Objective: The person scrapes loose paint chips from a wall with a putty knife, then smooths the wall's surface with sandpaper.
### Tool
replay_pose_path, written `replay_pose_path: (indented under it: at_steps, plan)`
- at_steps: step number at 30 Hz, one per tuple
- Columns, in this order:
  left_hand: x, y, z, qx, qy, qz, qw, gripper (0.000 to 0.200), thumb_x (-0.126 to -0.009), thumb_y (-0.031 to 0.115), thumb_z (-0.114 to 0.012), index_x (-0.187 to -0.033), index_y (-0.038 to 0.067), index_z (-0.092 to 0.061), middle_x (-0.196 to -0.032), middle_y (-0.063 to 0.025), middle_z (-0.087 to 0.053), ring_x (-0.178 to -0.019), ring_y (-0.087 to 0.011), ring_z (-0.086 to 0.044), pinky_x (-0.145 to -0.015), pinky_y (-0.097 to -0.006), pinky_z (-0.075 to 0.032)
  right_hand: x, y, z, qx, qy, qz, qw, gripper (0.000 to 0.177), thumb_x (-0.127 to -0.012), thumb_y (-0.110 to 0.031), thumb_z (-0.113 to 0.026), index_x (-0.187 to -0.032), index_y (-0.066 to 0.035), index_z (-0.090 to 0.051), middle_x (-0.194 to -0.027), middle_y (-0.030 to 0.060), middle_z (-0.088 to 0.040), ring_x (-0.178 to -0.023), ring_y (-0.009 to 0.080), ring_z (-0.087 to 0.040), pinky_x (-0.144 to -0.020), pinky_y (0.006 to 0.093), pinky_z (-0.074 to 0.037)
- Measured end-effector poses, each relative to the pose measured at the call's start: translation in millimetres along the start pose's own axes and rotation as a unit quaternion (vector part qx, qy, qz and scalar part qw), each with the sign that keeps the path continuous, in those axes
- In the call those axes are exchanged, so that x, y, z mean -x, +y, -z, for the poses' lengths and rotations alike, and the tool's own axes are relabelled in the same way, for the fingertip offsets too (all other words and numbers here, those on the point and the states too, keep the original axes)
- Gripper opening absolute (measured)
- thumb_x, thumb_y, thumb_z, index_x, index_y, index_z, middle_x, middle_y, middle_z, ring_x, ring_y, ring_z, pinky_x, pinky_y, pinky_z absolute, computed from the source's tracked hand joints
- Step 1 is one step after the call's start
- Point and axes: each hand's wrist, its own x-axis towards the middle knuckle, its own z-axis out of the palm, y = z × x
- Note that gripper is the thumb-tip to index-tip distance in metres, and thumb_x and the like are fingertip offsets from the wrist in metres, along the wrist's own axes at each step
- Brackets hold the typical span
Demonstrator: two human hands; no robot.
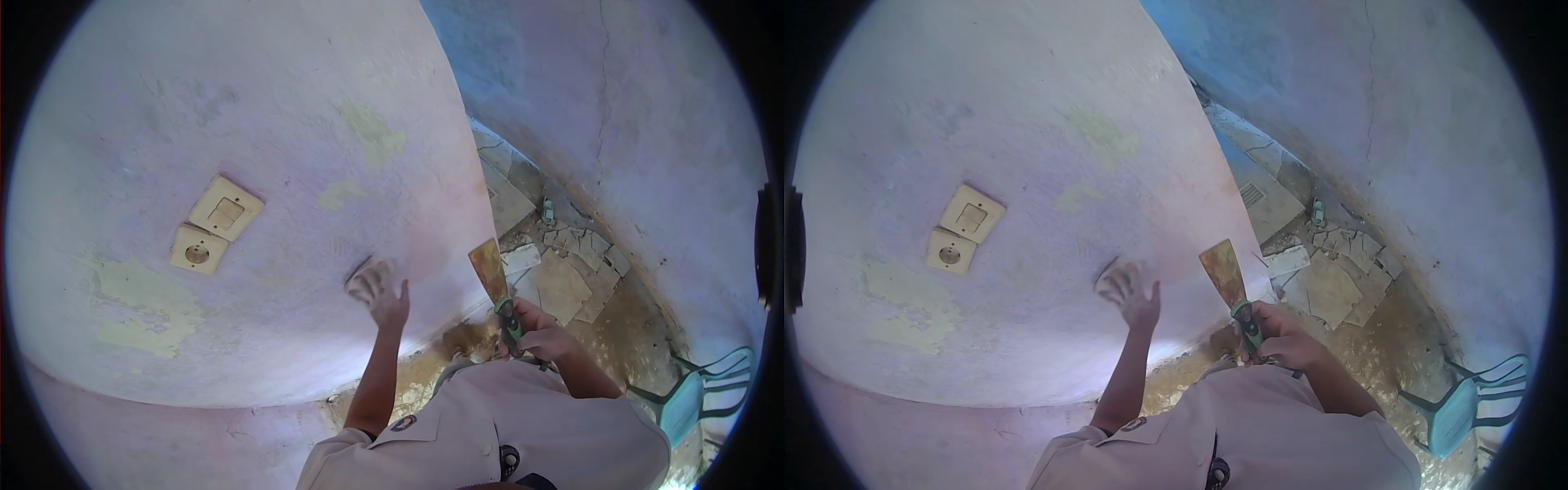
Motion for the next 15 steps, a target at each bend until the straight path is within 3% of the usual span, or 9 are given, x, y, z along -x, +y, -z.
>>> replay_pose_path:
  at_steps: [2,4,7,12,15]
  plan:
    - [12.6,-36.2,-7.8,-0.018,0.008,0.054,0.998,0.078,-0.093,0.061,-0.038,-0.151,0.012,-0.019,-0.156,-0.0235,-0.001,-0.142,-0.0454,0.004,-0.106,-0.0713,0.003,-5.9,6.4,-6.6,0.085,0.059,-0.016,0.994,0.038,-0.079,0.000,-0.052,-0.116,-0.005,-0.044,-0.098,0.0115,-0.057,-0.070,0.0197,-0.062,-0.059,0.0324,-0.051]
    - [7.3,-62.0,7.5,0.016,0.115,0.101,0.988,0.081,-0.093,0.063,-0.033,-0.151,0.010,-0.013,-0.155,-0.0243,0.006,-0.142,-0.0445,0.008,-0.106,-0.0709,0.004,-14.5,10.4,-9.0,0.093,0.114,-0.040,0.988,0.027,-0.086,-0.004,-0.048,-0.113,-0.005,-0.045,-0.089,0.0100,-0.059,-0.063,0.0168,-0.060,-0.054,0.0297,-0.049]
    - [-11.0,-102.5,36.2,0.048,0.221,0.173,0.959,0.083,-0.094,0.063,-0.031,-0.152,0.009,-0.005,-0.154,-0.0277,0.010,-0.142,-0.0458,0.009,-0.107,-0.0693,0.004,-30.6,9.3,-2.7,0.257,0.135,-0.049,0.956,0.019,-0.093,-0.011,-0.043,-0.111,-0.005,-0.047,-0.077,0.0069,-0.059,-0.056,0.0145,-0.058,-0.051,0.0264,-0.048]
    - [-45.2,-137.0,96.2,0.102,0.327,0.205,0.917,0.076,-0.097,0.055,-0.031,-0.152,0.009,-0.005,-0.153,-0.0302,0.007,-0.141,-0.0485,0.007,-0.106,-0.0688,0.003,-65.4,12.7,-8.3,0.154,0.179,-0.004,0.972,0.016,-0.092,-0.010,-0.044,-0.107,-0.004,-0.048,-0.078,0.0072,-0.059,-0.057,0.0158,-0.059,-0.054,0.0266,-0.049]
    - [-50.7,-146.4,89.7,0.070,0.377,0.161,0.909,0.072,-0.099,0.050,-0.030,-0.151,0.007,-0.006,-0.155,-0.0281,0.004,-0.143,-0.0466,0.005,-0.107,-0.0664,0.004,-89.8,15.6,-2.9,0.159,0.171,0.038,0.972,0.018,-0.087,-0.006,-0.046,-0.105,-0.004,-0.048,-0.077,0.0068,-0.057,-0.059,0.0158,-0.057,-0.056,0.0263,-0.048]
